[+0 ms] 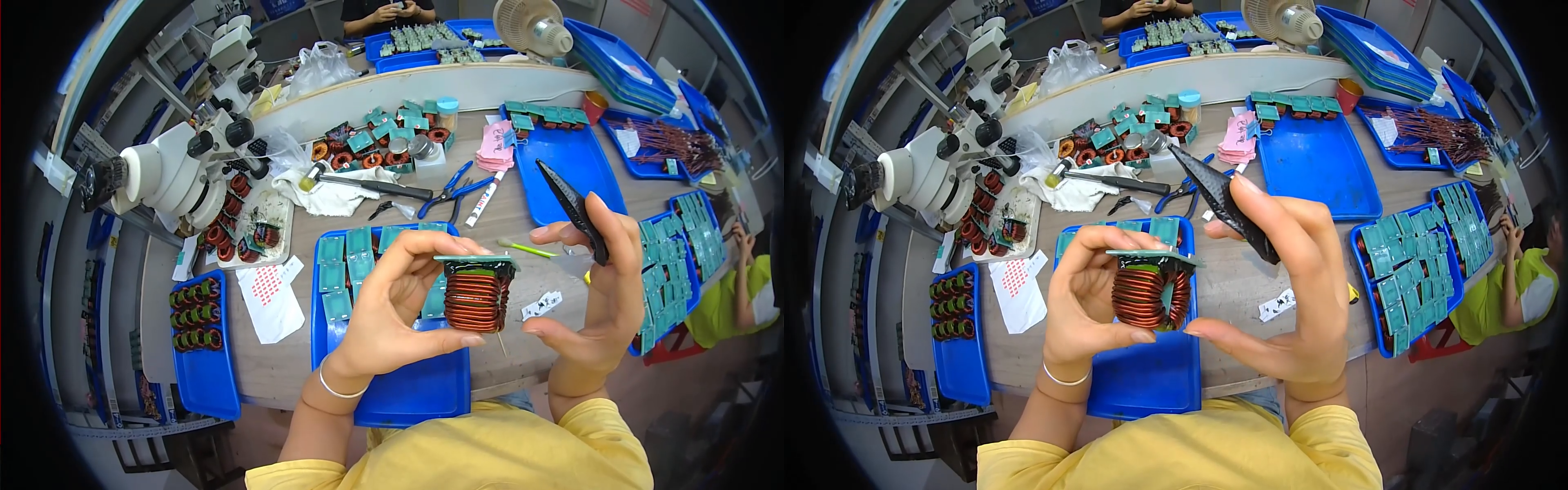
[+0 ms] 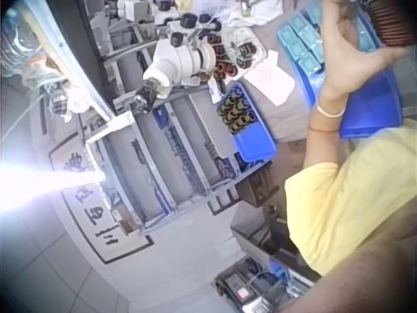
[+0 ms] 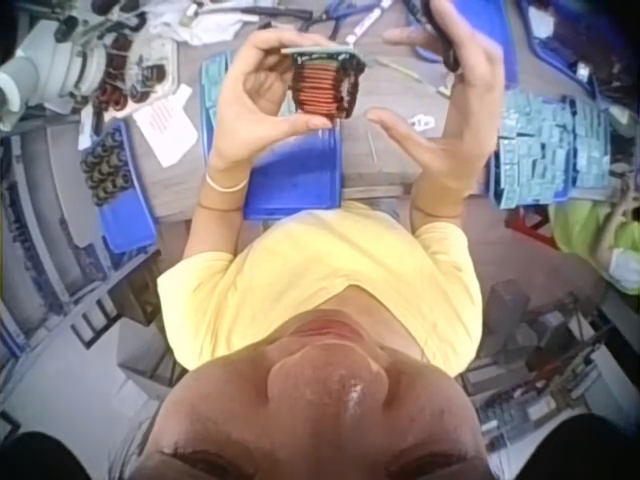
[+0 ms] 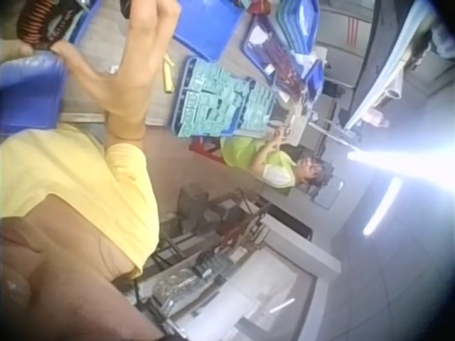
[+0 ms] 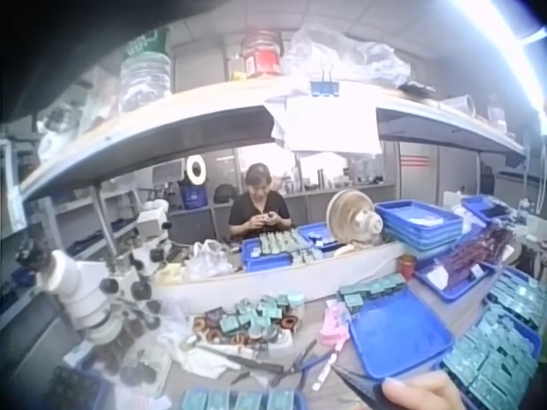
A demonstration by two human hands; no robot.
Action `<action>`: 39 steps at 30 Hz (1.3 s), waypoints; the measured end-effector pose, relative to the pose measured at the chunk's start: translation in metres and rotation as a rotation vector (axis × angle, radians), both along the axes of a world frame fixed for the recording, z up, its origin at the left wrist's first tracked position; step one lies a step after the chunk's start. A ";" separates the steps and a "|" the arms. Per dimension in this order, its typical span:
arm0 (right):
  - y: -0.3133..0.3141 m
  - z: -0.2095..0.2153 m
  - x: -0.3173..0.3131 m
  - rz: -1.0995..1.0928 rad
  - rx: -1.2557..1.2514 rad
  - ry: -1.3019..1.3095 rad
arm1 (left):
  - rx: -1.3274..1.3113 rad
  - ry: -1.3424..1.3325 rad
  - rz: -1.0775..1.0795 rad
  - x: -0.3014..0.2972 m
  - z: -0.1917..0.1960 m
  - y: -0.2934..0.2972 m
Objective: Assembling a toroidal inductor onto a printed circuit board and cleaning the component.
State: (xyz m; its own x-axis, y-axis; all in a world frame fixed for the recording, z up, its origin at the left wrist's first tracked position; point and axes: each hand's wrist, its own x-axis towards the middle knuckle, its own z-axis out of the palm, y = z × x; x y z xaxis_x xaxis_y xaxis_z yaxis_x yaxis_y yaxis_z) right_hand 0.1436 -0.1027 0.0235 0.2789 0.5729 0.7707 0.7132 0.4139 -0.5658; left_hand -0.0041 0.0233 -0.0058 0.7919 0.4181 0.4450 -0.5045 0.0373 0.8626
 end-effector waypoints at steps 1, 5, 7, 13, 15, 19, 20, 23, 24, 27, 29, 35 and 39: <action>0.001 0.000 0.000 0.000 0.001 -0.001 | -0.013 -0.002 -0.010 0.000 0.000 0.000; 0.003 -0.002 0.000 0.039 0.012 0.010 | 0.004 -0.040 -0.045 -0.001 -0.005 0.005; 0.003 -0.003 0.000 0.052 0.006 0.006 | -0.058 -0.010 -0.030 -0.003 0.000 0.000; 0.003 -0.001 -0.007 0.076 -0.047 0.043 | -0.050 0.022 -0.027 -0.002 0.005 0.002; 0.004 -0.002 -0.010 0.065 -0.061 0.059 | 0.015 0.009 -0.047 -0.003 0.003 0.003; 0.005 -0.001 -0.012 0.068 -0.086 0.064 | 0.029 -0.012 -0.030 -0.003 0.001 0.004; 0.005 -0.002 -0.012 0.058 -0.096 0.067 | 0.035 -0.023 -0.025 -0.003 0.001 0.004; 0.005 -0.004 -0.013 0.056 -0.103 0.073 | 0.073 -0.014 0.000 -0.003 -0.001 0.006; 0.005 -0.004 -0.013 0.065 -0.098 0.078 | 0.073 -0.015 -0.001 -0.003 -0.001 0.006; 0.004 -0.003 -0.014 0.078 -0.121 0.075 | 0.073 -0.012 -0.003 -0.002 -0.002 0.006; 0.003 -0.002 -0.014 0.065 -0.109 0.056 | 0.032 -0.007 -0.025 -0.001 -0.003 0.006; 0.006 -0.002 -0.014 0.060 -0.043 0.115 | 0.057 0.033 0.022 0.000 -0.002 0.004; 0.011 -0.002 -0.003 -0.014 -0.055 0.004 | 0.639 0.054 0.447 0.003 0.011 0.001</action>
State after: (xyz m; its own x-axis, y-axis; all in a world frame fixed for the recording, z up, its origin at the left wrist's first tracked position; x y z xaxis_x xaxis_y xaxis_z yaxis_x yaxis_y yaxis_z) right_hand 0.1410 -0.0915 0.0211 0.2907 0.6106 0.7367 0.7164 0.3715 -0.5906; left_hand -0.0015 0.0243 0.0051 0.6358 0.3781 0.6729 -0.3116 -0.6718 0.6720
